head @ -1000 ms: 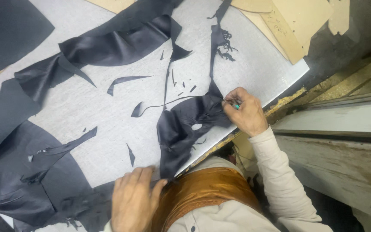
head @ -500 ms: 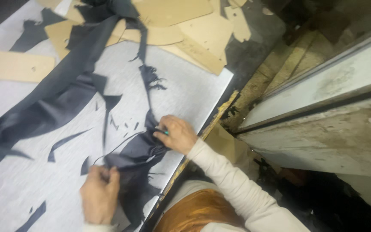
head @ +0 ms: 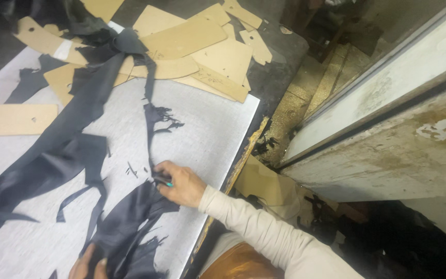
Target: The person places cardboard templates on a large sheet of black leather and uses a rotary cutter to cut around the templates. The person repeatedly repositions the templates and cuts multiple leather pieces, then sets the cut pieces aside.
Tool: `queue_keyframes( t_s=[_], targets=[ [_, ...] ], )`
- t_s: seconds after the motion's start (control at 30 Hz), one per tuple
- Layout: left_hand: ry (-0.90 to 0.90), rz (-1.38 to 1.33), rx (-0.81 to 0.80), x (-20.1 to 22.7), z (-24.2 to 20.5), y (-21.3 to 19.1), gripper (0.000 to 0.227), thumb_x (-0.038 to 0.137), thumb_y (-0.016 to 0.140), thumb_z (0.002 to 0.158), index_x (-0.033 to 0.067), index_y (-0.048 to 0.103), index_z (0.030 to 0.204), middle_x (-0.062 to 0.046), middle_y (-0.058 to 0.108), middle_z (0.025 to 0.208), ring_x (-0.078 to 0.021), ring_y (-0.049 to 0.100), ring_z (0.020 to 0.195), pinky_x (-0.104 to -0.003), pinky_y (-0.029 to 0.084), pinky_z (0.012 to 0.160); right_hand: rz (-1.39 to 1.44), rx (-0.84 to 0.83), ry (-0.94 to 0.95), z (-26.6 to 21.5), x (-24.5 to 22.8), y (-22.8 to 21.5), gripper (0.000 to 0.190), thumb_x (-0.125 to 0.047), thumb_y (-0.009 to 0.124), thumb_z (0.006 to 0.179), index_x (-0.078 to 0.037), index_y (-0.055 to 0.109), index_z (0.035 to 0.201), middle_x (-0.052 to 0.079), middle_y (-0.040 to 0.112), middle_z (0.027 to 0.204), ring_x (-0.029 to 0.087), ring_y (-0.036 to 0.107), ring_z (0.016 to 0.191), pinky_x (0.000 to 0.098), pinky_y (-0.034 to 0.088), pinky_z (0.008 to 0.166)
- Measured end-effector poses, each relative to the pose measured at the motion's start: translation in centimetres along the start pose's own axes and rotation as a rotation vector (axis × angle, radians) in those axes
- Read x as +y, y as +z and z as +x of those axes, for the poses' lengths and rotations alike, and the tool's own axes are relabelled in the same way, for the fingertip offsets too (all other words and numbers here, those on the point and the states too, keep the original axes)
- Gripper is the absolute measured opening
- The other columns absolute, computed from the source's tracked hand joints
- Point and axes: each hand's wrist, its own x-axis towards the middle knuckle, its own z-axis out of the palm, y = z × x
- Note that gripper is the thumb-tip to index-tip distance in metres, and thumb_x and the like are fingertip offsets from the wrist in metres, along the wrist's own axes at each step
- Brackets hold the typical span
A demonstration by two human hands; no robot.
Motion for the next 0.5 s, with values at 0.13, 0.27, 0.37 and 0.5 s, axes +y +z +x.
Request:
queue_keyframes(
  t_s=[0.13, 0.27, 0.37, 0.5],
  targets=[
    [-0.114, 0.081, -0.073, 7.0, 1.5, -1.2, 0.05, 0.005, 0.07, 0.088, 0.0072, 0.066, 0.138, -0.026, 0.065, 0.134, -0.0419, 0.062, 0.127, -0.044, 0.048, 0.106, 0.05, 0.07, 0.031, 1.2, 0.0, 0.3, 0.036, -0.017, 0.08, 0.089, -0.003, 0.066, 0.119, 0.016, 0.077, 0.111, 0.024, 0.073, 0.103, 0.0354, 0.06, 0.085],
    [-0.058, -0.115, -0.114, 12.8, 2.0, -4.8, 0.051, 0.003, 0.066, 0.094, 0.0045, 0.058, 0.144, -0.026, 0.062, 0.141, -0.0389, 0.059, 0.132, -0.043, 0.047, 0.109, 0.26, 0.177, -0.078, -0.9, -1.5, -1.7, 0.03, -0.008, 0.073, 0.096, -0.003, 0.061, 0.123, 0.014, 0.078, 0.107, 0.017, 0.073, 0.095, 0.0256, 0.061, 0.079],
    [-0.094, -0.393, -0.196, 16.2, -0.2, -7.2, 0.055, 0.003, 0.068, 0.091, 0.0028, 0.056, 0.145, -0.026, 0.06, 0.144, -0.0358, 0.06, 0.133, -0.043, 0.048, 0.109, 0.219, 0.23, -0.226, -4.3, -3.3, -6.3, 0.03, -0.004, 0.071, 0.096, 0.001, 0.059, 0.124, 0.014, 0.075, 0.113, 0.017, 0.075, 0.098, 0.0259, 0.062, 0.084],
    [-0.52, -0.845, -0.541, 17.6, -3.1, -6.3, 0.066, 0.001, 0.07, 0.091, 0.007, 0.052, 0.154, -0.019, 0.05, 0.155, -0.0381, 0.07, 0.117, -0.05, 0.057, 0.085, 0.163, 0.096, 0.034, -5.6, -4.3, -10.4, 0.024, -0.003, 0.074, 0.092, 0.001, 0.068, 0.116, 0.013, 0.075, 0.104, 0.015, 0.071, 0.093, 0.0256, 0.06, 0.081]
  ],
)
